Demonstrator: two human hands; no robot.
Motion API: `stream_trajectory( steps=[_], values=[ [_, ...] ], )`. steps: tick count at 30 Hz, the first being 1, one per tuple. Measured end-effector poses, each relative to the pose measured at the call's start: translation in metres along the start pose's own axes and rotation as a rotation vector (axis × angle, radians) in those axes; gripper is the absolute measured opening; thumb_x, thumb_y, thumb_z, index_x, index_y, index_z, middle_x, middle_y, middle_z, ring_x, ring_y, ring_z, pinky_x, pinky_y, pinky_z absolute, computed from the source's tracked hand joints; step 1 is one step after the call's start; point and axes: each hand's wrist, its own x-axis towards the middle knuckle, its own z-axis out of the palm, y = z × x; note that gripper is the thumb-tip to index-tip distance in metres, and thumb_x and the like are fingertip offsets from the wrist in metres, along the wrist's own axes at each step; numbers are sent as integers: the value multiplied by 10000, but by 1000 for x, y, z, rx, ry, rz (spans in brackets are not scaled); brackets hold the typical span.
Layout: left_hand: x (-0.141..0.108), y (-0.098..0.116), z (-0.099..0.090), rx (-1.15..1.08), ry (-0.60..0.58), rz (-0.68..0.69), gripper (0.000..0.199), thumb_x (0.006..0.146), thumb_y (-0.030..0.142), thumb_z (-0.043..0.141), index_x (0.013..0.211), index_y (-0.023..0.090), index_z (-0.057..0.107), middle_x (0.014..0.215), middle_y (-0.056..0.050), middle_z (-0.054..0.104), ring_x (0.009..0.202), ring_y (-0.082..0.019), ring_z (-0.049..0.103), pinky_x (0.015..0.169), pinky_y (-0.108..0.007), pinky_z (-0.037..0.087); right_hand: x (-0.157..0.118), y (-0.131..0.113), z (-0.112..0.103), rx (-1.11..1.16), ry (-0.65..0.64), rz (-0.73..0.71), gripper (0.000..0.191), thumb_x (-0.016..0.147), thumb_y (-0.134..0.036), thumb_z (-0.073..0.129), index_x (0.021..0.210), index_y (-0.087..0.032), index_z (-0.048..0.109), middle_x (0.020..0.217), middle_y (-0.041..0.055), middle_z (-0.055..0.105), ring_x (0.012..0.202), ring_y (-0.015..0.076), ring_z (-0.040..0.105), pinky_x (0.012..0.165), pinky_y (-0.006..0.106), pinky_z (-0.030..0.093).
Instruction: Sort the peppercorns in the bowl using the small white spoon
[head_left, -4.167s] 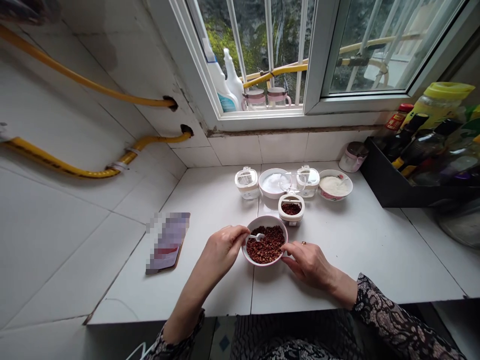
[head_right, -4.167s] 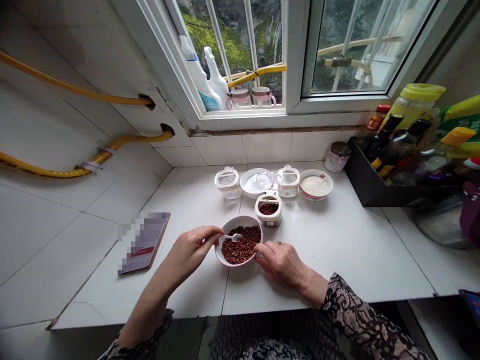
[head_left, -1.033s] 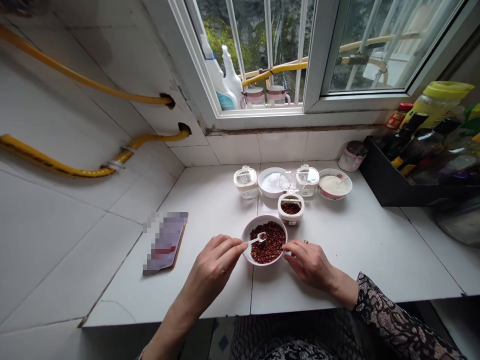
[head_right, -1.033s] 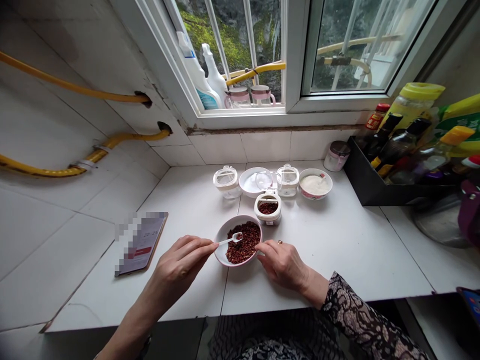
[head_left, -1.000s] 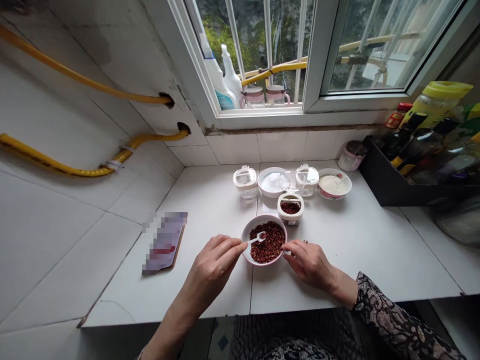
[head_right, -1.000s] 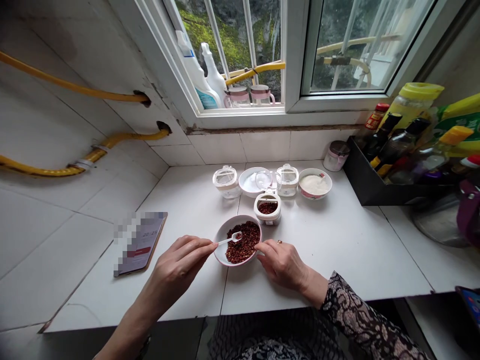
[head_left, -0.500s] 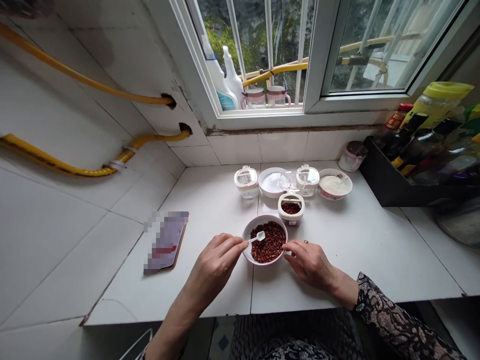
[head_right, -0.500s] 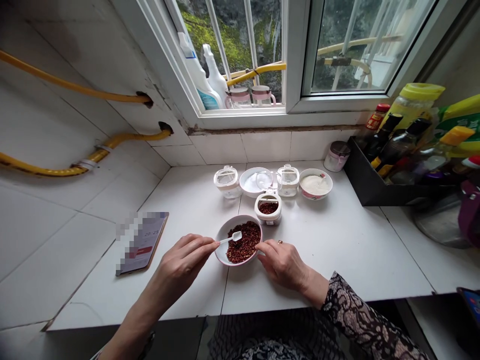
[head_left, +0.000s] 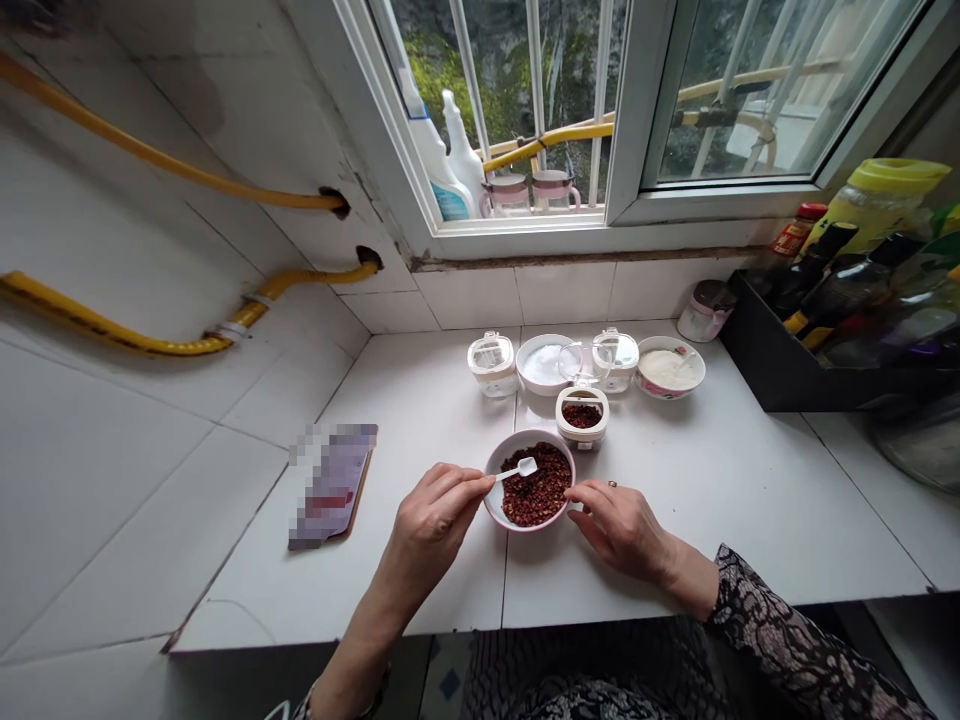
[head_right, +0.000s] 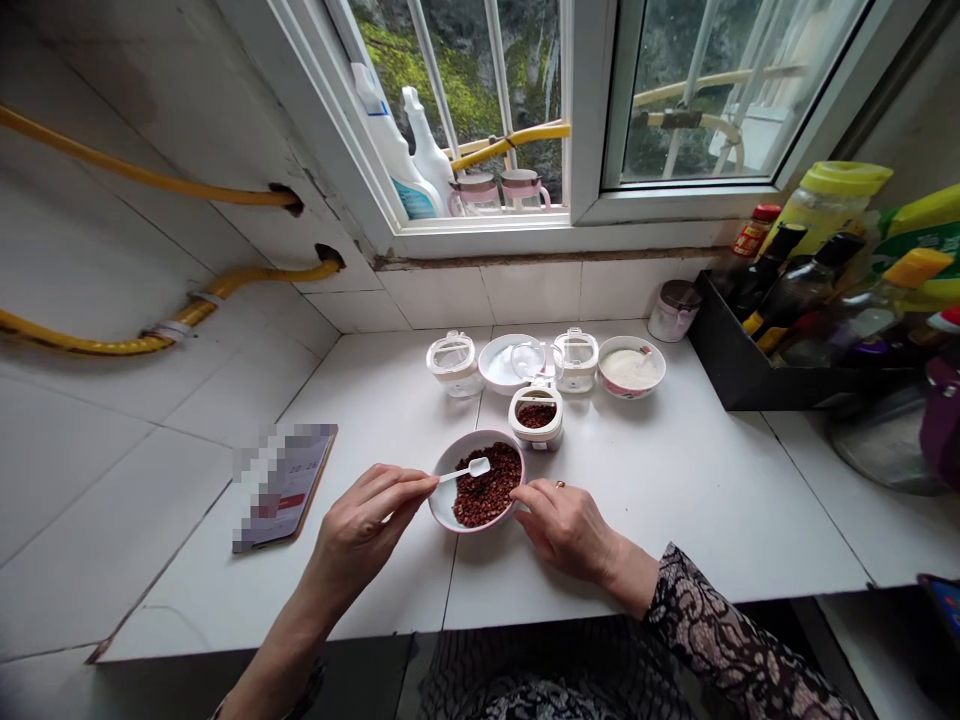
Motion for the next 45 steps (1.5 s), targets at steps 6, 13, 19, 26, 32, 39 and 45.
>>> stream_trajectory(
  steps=[6, 13, 19, 26, 32, 39, 45],
  values=[
    [2, 2, 12, 22, -40, 45, 153, 976, 92, 568, 1025, 184, 680, 885, -47, 745, 792, -168, 637, 692, -275, 542, 0, 0, -1, 19, -7, -1, 241, 1008, -147, 489, 1247, -154, 524, 964, 110, 733, 761, 178, 706, 626, 268, 574],
    [3, 1, 23, -42, -12, -30, 131, 962, 113, 605, 990, 199, 700, 857, -28, 760, 780, -163, 658, 699, -289, 521, 0, 1, 0, 1, -11, 1, 247, 1005, -159, 486, 1251, -162, 516, 955, 112, 737, 773, 197, 714, 630, 282, 578],
    [-9, -1, 22, -82, 62, -177, 115, 951, 174, 644, 948, 235, 741, 845, -15, 774, 768, -176, 674, 714, -343, 532, -1, 0, 0, -1, -15, 6, 249, 1007, -162, 484, 1254, -160, 516, 954, 113, 734, 758, 198, 706, 608, 278, 565],
    [-12, 1, 22, -205, 155, -243, 109, 928, 171, 675, 942, 236, 761, 843, -22, 771, 787, -176, 689, 697, -325, 578, -2, 1, 0, 8, -25, 8, 244, 1007, -161, 486, 1250, -165, 509, 971, 109, 737, 778, 200, 712, 626, 281, 574],
    [-1, 0, 15, -226, 153, -278, 85, 924, 206, 688, 934, 232, 768, 830, -31, 769, 784, -187, 698, 694, -337, 590, -2, 0, 0, 13, -18, 13, 262, 1001, -154, 484, 1261, -163, 512, 950, 105, 726, 730, 183, 695, 591, 269, 553],
    [23, -2, 10, -181, 191, -223, 64, 925, 200, 697, 935, 232, 752, 840, -20, 759, 785, -174, 685, 697, -330, 583, -2, 0, 1, 0, -14, 13, 250, 1006, -165, 483, 1254, -163, 516, 970, 108, 728, 769, 188, 707, 628, 280, 569],
    [61, 2, 19, 5, 188, -1, 112, 951, 137, 643, 967, 209, 727, 866, -31, 762, 791, -175, 657, 711, -332, 570, -1, -1, 2, -15, -9, 11, 216, 1025, -174, 456, 1232, -158, 516, 951, 103, 726, 756, 186, 708, 614, 279, 563]
  ],
)
